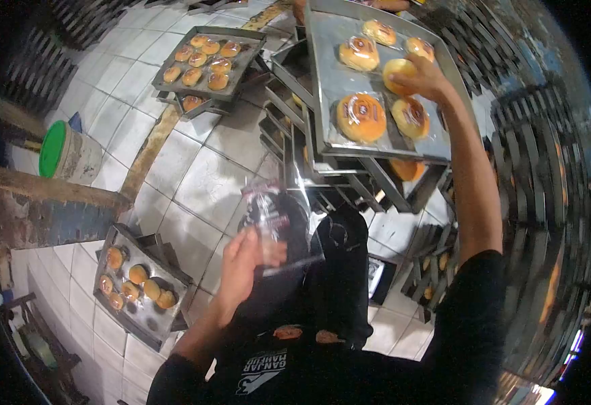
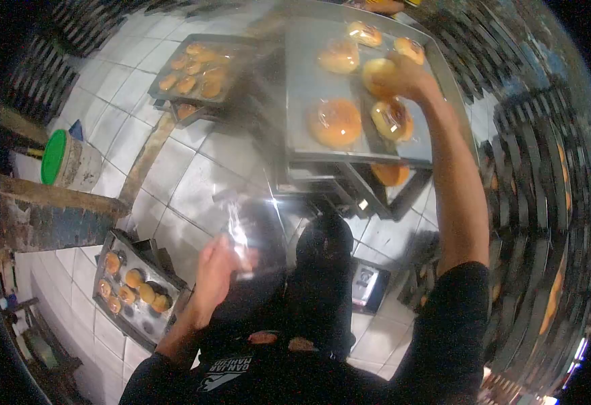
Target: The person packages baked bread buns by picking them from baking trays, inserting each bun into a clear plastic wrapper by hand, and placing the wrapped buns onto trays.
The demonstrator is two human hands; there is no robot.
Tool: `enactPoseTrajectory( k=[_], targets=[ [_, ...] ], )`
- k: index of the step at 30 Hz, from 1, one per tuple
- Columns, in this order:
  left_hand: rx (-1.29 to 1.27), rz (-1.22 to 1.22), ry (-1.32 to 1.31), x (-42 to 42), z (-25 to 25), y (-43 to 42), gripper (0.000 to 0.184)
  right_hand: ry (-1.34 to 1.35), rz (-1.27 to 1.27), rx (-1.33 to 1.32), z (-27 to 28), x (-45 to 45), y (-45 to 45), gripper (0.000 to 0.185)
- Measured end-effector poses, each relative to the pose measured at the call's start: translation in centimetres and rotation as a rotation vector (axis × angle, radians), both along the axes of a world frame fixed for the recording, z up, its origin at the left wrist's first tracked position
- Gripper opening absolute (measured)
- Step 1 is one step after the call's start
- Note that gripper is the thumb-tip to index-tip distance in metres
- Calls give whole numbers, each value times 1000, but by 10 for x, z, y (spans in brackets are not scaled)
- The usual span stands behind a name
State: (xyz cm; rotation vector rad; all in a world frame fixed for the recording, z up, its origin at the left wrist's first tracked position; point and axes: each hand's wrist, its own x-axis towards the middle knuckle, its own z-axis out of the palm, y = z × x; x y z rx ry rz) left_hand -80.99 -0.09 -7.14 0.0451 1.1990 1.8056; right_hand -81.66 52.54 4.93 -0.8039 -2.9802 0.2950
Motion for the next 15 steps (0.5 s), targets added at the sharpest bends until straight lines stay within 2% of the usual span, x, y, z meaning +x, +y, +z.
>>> enactPoseTrajectory(
  k=[3,4,6,8,9,10,11,12,13,14,15],
  targets=[
    [54,99,-51,-13,3,12,33,88,19,-10,12,28,-37,69],
    [83,145,-67,-19,9,20,31,340,-54,-116,18,41,-61,61],
    [140,234,-123,-32,16,28,28,749,-18,-622,41,63,-135,59],
    [193,290,-196,-47,4,39,25,870,-36,-913,41,88,-210,62],
    [203,283,-239,-55,-11,47,24,781,-64,-988,33,102,-244,63],
    [208,271,-285,-63,-30,57,24,689,-143,-952,35,114,-295,63],
    [210,254,-331,-66,-37,61,24,752,-19,-881,2,123,-325,55],
    [216,219,-348,-63,-28,65,26,671,-9,-856,-9,134,-360,51],
    [151,186,-369,-61,-25,72,25,721,279,-367,-25,142,-374,52],
    [169,172,-338,-50,-12,76,25,797,475,-225,-39,144,-379,54],
    [182,156,-312,-38,4,75,26,837,424,-145,-53,147,-374,53]
  ],
)
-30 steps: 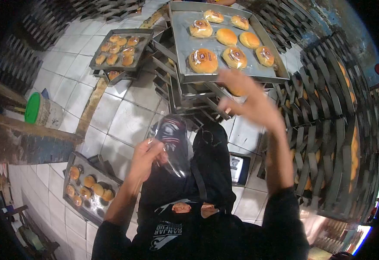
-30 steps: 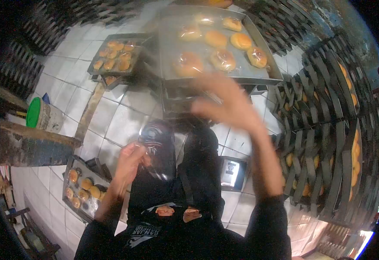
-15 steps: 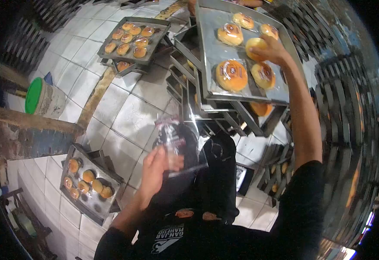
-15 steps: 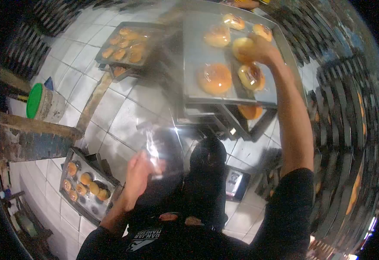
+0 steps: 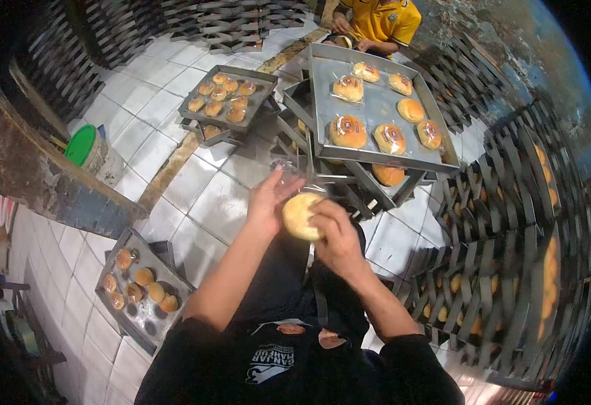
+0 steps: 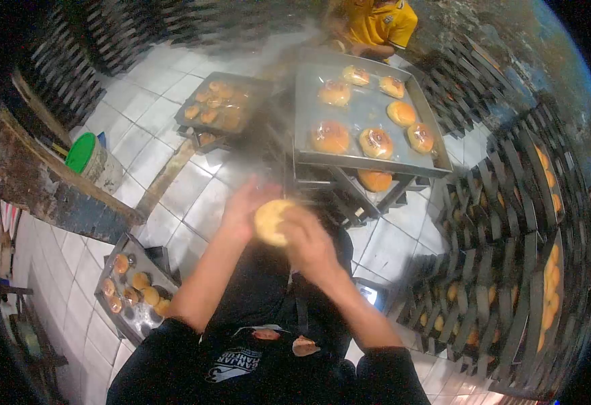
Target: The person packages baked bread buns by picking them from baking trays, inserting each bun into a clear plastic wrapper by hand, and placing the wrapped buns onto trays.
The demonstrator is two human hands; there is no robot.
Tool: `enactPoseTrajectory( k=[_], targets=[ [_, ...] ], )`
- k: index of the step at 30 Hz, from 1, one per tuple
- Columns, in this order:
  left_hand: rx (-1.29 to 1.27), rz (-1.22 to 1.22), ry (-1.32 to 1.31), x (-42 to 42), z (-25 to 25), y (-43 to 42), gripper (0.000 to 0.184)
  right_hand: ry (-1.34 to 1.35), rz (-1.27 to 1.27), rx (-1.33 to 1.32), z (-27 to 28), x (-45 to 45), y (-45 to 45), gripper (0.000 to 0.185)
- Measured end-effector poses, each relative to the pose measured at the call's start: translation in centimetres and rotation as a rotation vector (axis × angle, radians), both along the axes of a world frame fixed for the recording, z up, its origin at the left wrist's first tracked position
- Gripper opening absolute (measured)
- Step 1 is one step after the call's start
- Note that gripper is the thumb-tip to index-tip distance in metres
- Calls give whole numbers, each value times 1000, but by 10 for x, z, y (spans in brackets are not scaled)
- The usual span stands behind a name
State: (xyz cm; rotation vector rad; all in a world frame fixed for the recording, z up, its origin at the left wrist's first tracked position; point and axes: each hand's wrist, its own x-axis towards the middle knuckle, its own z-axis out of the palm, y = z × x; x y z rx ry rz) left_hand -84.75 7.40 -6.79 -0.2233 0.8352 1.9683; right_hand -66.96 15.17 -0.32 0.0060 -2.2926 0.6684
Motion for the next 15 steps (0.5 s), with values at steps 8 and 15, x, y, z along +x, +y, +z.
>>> enactPoseTrajectory(
  k=[8,15],
  targets=[
    [123,-133,-13,56,74,-34,38,4,-214,207,9,-2,-17,28],
    [-56,77,390,103,41,-42,47,-206,-164,161,-17,-16,-35,53]
  ],
)
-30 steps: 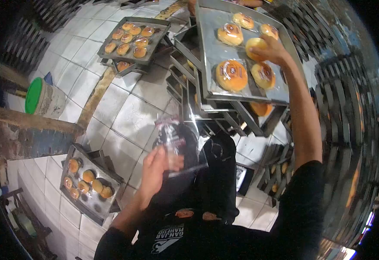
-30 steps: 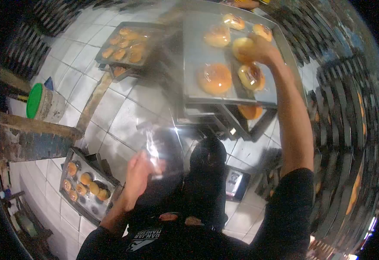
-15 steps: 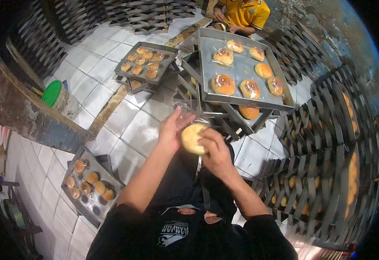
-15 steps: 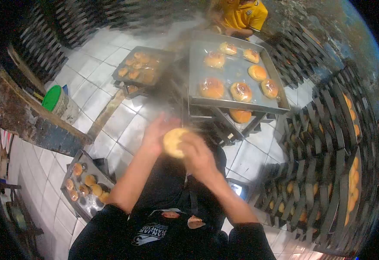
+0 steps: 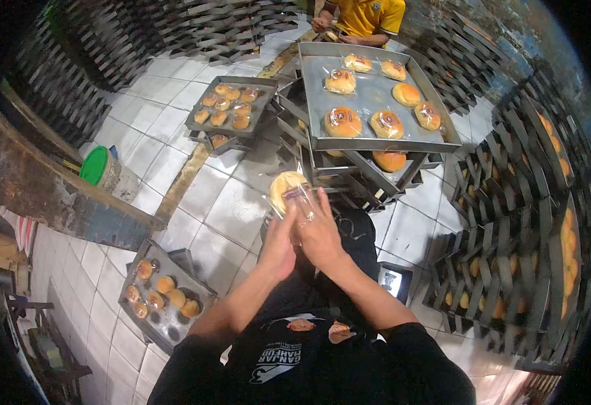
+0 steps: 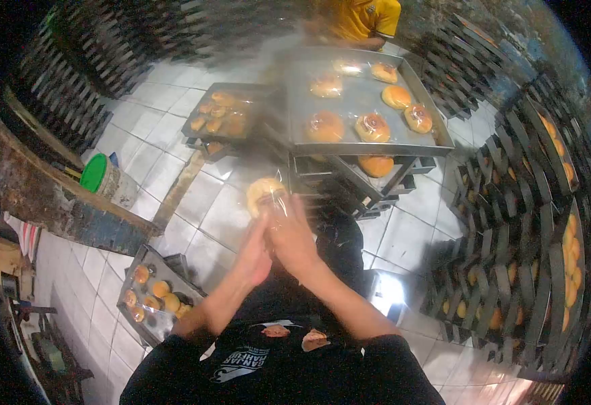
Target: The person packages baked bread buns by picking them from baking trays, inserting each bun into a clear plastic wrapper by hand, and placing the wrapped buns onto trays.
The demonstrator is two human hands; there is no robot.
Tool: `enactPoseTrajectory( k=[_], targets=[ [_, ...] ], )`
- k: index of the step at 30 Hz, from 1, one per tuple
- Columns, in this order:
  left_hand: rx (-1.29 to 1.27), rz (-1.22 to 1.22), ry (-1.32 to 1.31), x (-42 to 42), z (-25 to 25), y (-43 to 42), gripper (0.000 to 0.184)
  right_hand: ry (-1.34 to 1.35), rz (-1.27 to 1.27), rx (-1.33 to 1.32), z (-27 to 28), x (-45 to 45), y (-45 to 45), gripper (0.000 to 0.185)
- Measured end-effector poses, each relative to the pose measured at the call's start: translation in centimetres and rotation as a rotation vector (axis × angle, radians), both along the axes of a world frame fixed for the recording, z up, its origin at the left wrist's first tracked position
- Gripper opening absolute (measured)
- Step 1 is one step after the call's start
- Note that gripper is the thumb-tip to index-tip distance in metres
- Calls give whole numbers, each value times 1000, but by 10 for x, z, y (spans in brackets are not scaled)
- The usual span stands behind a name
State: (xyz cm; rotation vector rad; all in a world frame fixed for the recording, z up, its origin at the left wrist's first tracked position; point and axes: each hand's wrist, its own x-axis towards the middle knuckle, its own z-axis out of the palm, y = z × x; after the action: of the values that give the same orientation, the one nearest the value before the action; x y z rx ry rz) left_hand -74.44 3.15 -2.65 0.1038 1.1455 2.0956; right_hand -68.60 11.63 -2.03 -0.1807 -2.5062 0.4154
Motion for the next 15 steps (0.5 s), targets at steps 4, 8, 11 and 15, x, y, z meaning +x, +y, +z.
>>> enactPoseTrajectory(
  k=[4,8,11,15],
  targets=[
    [471,-95,-132,-59,-13,8,40,-4,93,-65,20,-7,9,50],
    [232,159,-212,-42,-24,40,46,-49,175,-93,23,-16,32,43],
    [368,82,-409,-82,-31,29,55,-172,300,-622,49,22,15,27],
    [519,-112,-492,-82,-30,19,88,-77,242,-604,31,15,5,19]
  ],
)
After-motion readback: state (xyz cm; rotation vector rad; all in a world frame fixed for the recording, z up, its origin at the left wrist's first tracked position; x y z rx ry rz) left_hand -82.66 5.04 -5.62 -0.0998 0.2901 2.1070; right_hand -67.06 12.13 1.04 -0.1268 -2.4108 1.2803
